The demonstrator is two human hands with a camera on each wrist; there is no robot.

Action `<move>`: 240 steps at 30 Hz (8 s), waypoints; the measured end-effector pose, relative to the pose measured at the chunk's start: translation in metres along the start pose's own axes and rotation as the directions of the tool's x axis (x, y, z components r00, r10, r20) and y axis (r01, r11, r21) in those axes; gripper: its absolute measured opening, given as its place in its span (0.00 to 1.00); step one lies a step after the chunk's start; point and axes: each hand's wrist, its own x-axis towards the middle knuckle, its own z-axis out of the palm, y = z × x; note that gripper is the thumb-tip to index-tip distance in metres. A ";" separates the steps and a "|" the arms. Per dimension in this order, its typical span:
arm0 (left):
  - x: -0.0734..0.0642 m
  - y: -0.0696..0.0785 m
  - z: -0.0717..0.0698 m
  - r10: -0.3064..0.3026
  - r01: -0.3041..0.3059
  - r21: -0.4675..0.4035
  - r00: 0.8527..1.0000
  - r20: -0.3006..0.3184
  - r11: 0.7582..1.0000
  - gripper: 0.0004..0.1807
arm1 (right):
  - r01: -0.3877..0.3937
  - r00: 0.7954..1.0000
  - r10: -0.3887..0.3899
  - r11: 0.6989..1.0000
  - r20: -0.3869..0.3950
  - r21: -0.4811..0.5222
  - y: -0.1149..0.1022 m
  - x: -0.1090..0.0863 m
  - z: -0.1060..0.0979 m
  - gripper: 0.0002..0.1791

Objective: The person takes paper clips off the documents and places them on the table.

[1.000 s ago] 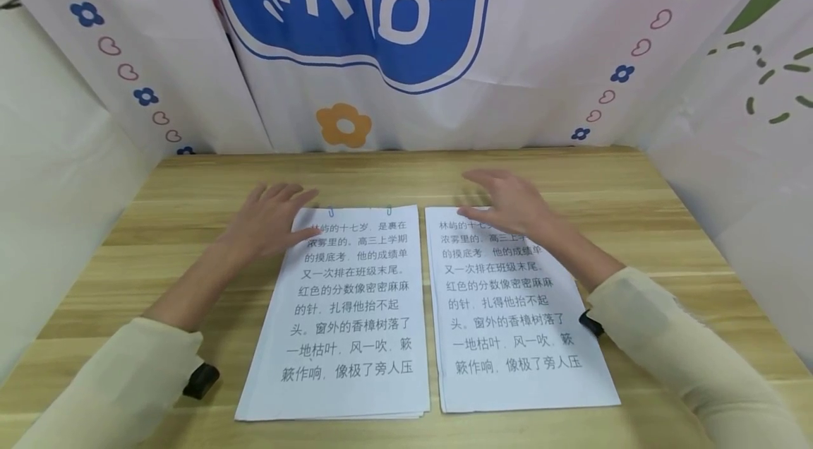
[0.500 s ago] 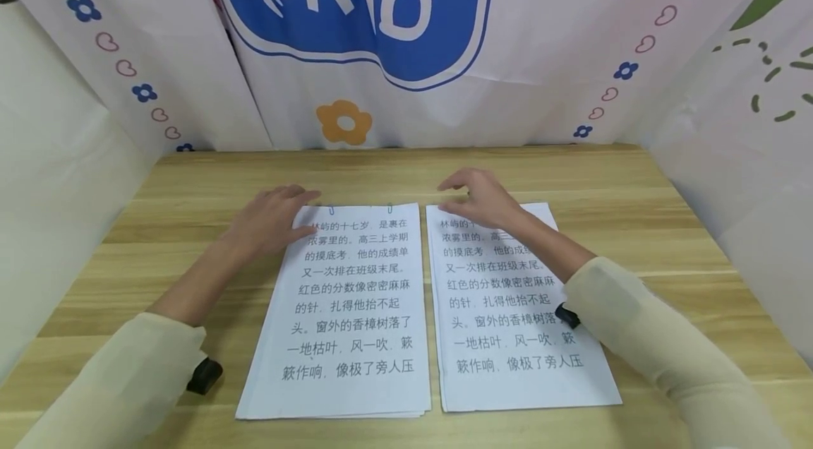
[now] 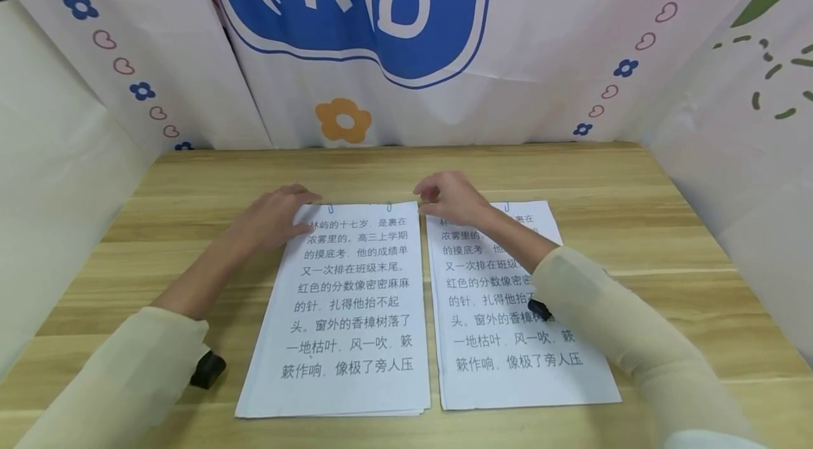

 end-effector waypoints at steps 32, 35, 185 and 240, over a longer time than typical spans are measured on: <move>0.012 -0.001 0.002 -0.094 0.102 -0.169 0.994 0.057 0.980 0.27 | -0.038 0.995 0.043 0.997 0.089 -0.060 -0.011 0.020 0.010 0.21; 0.013 -0.002 0.003 -0.088 0.097 -0.179 0.995 0.054 0.979 0.27 | -0.037 0.994 0.043 0.998 0.097 -0.060 -0.010 0.022 0.012 0.21; 0.025 0.005 0.007 -0.119 0.053 -0.332 0.976 -0.180 0.942 0.09 | -0.023 1.000 0.027 0.979 -0.014 0.203 -0.020 0.017 0.016 0.10; 0.030 0.009 0.009 -0.188 0.130 -0.354 0.973 -0.136 0.926 0.09 | -0.037 0.999 0.043 0.976 -0.022 0.213 -0.015 0.021 0.020 0.09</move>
